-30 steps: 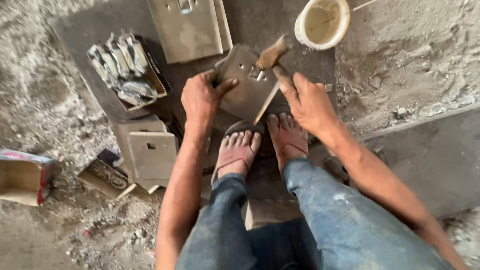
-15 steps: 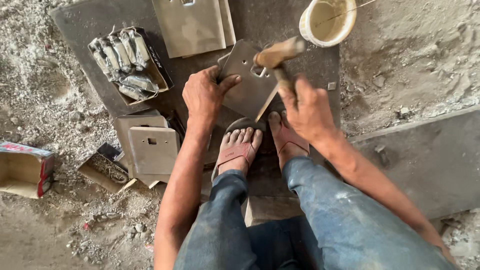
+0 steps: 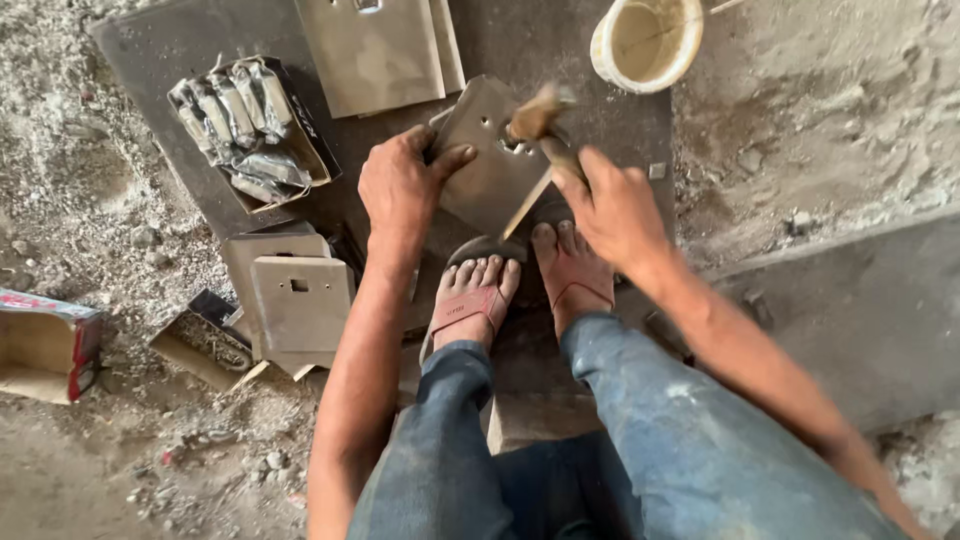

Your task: The person sits on the floor and hammers a punch against small metal switch-plate covers placed on a low work surface, then uses a small rod tool to scrape and clean the punched holes, handling the plates one at a time and setting finished plates aside.

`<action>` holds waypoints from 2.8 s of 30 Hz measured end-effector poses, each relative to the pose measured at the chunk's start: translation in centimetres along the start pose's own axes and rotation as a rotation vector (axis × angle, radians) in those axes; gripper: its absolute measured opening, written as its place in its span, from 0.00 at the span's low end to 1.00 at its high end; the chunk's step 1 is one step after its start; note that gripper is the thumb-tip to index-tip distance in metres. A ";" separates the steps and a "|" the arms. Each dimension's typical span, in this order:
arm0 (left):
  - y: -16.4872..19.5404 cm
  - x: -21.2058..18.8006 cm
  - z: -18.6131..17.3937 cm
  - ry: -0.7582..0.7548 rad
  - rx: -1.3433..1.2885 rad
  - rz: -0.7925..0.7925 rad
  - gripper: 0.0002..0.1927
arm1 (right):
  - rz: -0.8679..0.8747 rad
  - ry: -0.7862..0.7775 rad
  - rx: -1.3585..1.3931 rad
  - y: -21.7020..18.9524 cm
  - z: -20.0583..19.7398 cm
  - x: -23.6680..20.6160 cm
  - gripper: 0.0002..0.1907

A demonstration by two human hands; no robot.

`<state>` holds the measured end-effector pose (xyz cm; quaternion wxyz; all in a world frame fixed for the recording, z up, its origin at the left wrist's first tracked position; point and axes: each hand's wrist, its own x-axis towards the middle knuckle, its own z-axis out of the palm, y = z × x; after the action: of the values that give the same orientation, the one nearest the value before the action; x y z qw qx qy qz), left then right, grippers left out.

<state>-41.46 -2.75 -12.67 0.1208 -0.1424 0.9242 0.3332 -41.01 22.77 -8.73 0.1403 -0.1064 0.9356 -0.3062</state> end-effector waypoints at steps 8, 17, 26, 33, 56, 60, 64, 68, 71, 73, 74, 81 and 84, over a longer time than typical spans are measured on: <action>2.6 -3.9 3.9 0.305 0.269 0.386 0.45 | 0.372 0.130 0.119 3.5 1.2 -3.9 0.19; 4.1 -6.3 0.5 -0.150 -0.179 0.196 0.53 | 0.395 0.075 0.274 8.5 2.8 -7.7 0.14; -3.1 -6.1 -0.6 -0.452 -1.287 0.037 0.56 | 0.548 -0.138 0.594 3.8 -0.9 -6.3 0.10; -2.1 -6.4 -1.3 -0.489 -1.237 0.052 0.51 | -0.421 0.091 0.063 -2.0 -4.2 -3.7 0.15; -1.0 -6.1 -2.8 -0.411 -1.064 0.073 0.43 | -0.112 -0.018 -0.057 -5.3 -4.4 -2.9 0.17; -1.3 -6.0 -2.5 -0.405 -1.027 0.044 0.45 | -0.075 0.002 -0.027 -4.2 -3.9 -3.0 0.17; -1.6 -5.7 -2.2 -0.402 -1.128 0.025 0.46 | -0.286 0.143 0.205 -3.4 -3.7 -5.7 0.17; -1.4 -5.7 -2.5 -0.413 -1.211 0.011 0.46 | -0.208 0.105 0.080 -1.1 -1.5 -5.3 0.18; -0.7 -6.6 -3.0 -0.256 -0.962 0.096 0.46 | -0.057 0.138 -0.043 0.7 1.0 -4.2 0.19; 0.2 -7.5 -2.9 -0.045 -0.465 0.311 0.47 | 0.069 0.152 -0.092 1.9 1.3 -3.7 0.20; 0.7 -8.0 -2.6 -0.003 -0.405 0.299 0.49 | 0.022 0.182 -0.114 2.2 1.1 -3.8 0.21; 3.8 -8.8 1.5 0.101 -0.140 0.306 0.53 | 0.245 -0.083 0.921 0.8 2.9 -2.7 0.20; 3.6 -8.5 2.1 0.062 -0.106 0.297 0.45 | 0.279 -0.112 1.060 0.3 4.3 -1.2 0.15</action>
<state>-34.57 2.85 -9.46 0.0340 -0.0205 0.9195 0.3910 -38.48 21.07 -11.99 0.2636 0.0879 0.6494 -0.7078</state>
